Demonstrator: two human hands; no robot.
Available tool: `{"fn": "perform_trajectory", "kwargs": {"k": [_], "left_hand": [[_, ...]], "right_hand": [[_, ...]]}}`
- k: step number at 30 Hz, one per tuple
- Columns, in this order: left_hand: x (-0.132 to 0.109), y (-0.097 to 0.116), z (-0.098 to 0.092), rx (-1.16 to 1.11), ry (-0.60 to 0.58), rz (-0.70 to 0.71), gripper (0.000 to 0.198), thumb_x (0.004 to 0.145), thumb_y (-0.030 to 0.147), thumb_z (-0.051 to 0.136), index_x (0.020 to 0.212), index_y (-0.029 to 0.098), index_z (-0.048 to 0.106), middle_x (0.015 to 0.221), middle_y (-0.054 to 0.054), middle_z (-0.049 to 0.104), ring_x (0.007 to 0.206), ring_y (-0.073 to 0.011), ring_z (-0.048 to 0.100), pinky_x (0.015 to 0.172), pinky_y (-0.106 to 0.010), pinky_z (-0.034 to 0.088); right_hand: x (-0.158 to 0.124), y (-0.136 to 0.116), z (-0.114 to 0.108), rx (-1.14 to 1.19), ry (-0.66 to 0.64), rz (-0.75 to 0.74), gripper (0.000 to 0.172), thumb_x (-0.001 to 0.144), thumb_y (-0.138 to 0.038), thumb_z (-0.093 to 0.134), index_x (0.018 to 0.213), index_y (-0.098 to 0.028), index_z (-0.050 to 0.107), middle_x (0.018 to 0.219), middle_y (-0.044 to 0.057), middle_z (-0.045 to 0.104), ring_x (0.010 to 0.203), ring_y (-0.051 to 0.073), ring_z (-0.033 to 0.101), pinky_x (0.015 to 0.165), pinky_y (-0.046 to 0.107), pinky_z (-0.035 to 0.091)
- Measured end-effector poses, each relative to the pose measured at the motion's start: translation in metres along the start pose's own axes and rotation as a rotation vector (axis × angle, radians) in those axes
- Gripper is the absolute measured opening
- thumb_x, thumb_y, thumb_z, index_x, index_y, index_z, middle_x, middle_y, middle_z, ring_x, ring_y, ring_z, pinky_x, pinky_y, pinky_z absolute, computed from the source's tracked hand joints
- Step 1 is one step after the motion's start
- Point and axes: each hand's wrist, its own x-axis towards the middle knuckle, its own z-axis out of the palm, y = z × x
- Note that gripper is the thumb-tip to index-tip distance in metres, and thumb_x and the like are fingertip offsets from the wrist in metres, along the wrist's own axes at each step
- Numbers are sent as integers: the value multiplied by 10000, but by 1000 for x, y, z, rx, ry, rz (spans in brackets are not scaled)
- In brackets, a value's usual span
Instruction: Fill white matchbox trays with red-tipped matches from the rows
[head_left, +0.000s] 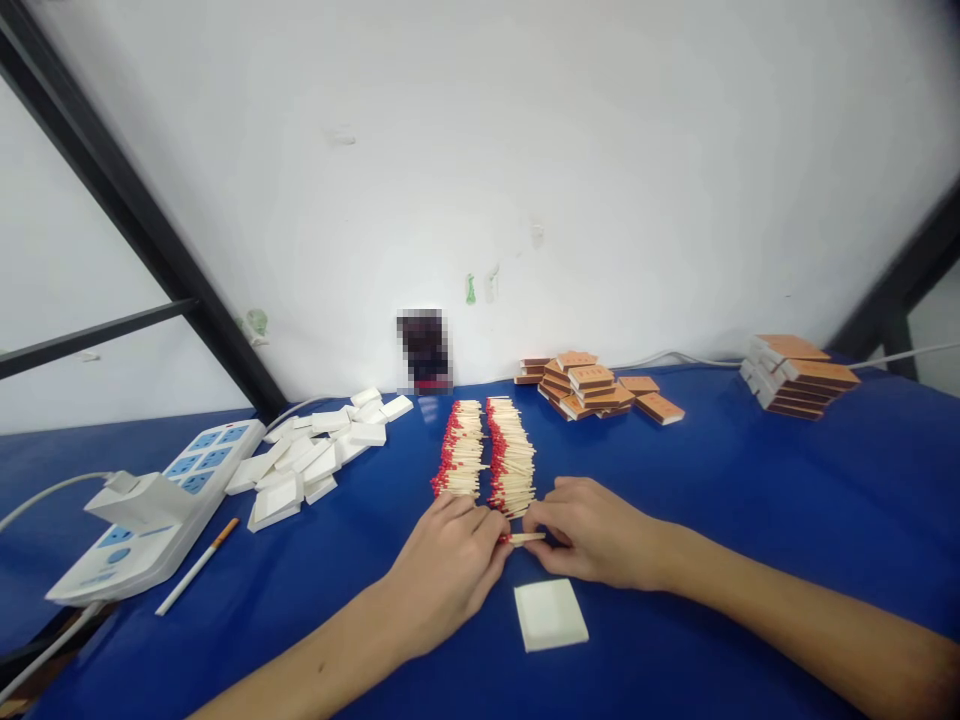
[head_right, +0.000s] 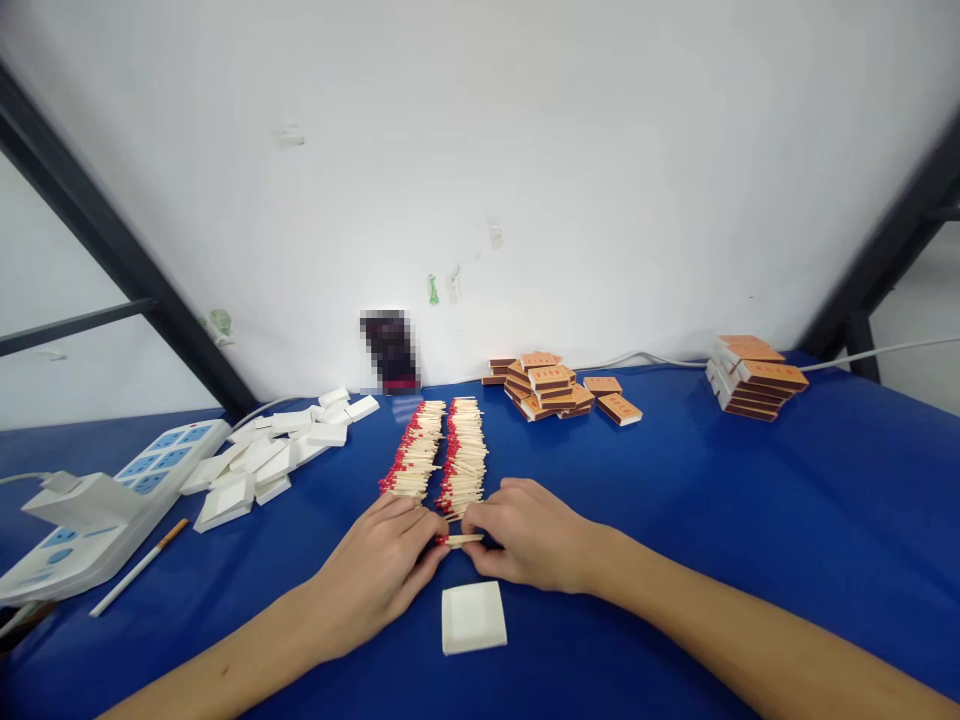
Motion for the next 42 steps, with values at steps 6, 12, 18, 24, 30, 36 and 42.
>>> {"fn": "perform_trajectory", "kwargs": {"k": [6,12,18,24,30,36,42], "left_hand": [[0,1,0,20,58,41,127,989,195,502,908,169,596,819,-33,646,788,-224,595,761,-362,443],[-3,9,-6,11,257,165,157,997,206,480,885,171,585,754,-22,620,715,-196,543,724,-342,405],[-7,15,-11,-96,285,281,104,898,175,552,798,183,582,646,6,569,651,-170,484,678,-319,381],[-7,11,-6,-175,186,273,83,882,198,561,806,186,593,665,9,586,645,-160,494,691,-309,390],[-6,6,-7,-201,75,276,116,943,252,536,881,189,611,775,-6,593,672,-158,523,659,-295,406],[-5,1,-12,-158,13,334,163,998,293,506,915,190,601,819,-13,599,706,-163,549,672,-303,437],[-5,-2,-11,-107,25,367,189,1001,343,529,919,191,605,807,-13,597,698,-162,559,673,-317,435]], "right_hand": [[-3,-1,-6,6,12,-9,120,874,-222,582,773,-202,643,592,-31,608,567,121,481,674,262,323],[-16,-13,-18,-41,115,-136,93,812,-183,562,731,-194,607,585,-26,582,564,113,471,723,282,325],[-23,-24,-16,-8,50,-247,101,761,-237,566,671,-197,544,551,-32,546,530,114,426,642,287,312],[-22,-23,-13,98,-32,-190,94,729,-207,605,671,-191,533,564,-56,557,536,95,417,659,275,319],[-20,-24,-16,176,-101,-117,72,717,-172,629,692,-190,563,579,-64,580,533,87,425,678,262,331],[-18,-25,-18,145,-153,-108,61,755,-203,632,719,-190,585,617,-37,597,576,111,472,675,264,353],[-18,-23,-17,161,-148,-100,74,764,-191,626,713,-191,572,632,-36,576,594,112,478,647,251,357]]}}
